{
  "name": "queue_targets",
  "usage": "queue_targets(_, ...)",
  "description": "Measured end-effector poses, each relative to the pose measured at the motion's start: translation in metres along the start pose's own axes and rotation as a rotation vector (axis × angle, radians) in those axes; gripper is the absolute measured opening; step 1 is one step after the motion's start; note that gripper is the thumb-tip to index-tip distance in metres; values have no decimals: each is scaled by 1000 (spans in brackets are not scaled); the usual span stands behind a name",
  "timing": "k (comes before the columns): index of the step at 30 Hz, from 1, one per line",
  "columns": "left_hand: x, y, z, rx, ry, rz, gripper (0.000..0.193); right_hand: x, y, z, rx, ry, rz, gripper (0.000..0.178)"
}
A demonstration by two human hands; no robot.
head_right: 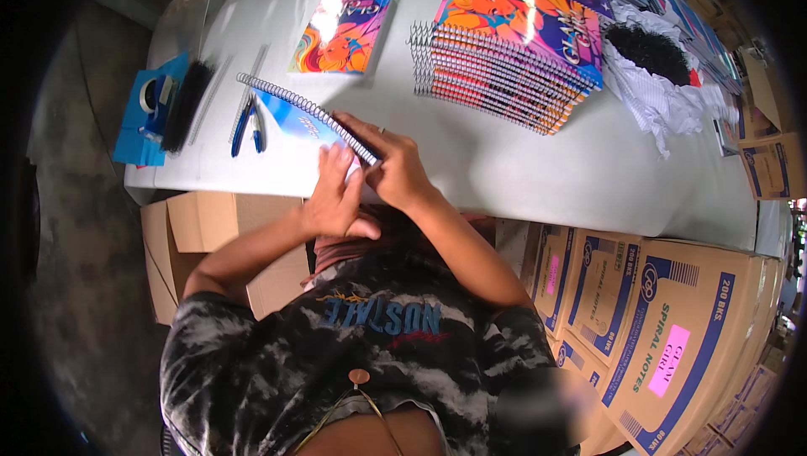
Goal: The person assembles spiral-bound notebooks by inserting metal spiral coils into the punched holes of notebook covers. They repeatedly pick up a coil, align it with the holes, and press it into place, then place the finished notebook into a stack or box.
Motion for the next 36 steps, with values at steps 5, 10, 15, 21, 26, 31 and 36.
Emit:
queue_targets(5,88,-10,66,540,212,-303,71,-24,-40,15,158,-183,346,66)
queue_targets(10,158,-44,47,1035,349,-284,25,7,-88,62,228,-178,-249,35)
queue_targets(15,115,-80,22,1217,554,-987,17,-5,-48,66,-414,-240,217,16)
queue_targets(21,102,-101,40,896,382,-1170,13,-4,-45,52,-403,-12,201,18)
queue_targets(26,105,-102,77,811,146,-945,22,38,-71,53,-297,131,58,20)
queue_targets(31,133,-100,151,702,497,-517,24,164,-125,56,170,804,-319,43)
queue_targets(36,25,-139,222,789,776,-300,39,255,-5,40,-59,947,-50,74)
Point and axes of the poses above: each hand's wrist, its own z-axis towards the middle knuckle, its own x-axis out of the back of the hand, y = z × x, the point moved 4 cm from there along z, towards the middle knuckle, and after that the axes turned 9 degrees about -x, right-handed, at the moved point
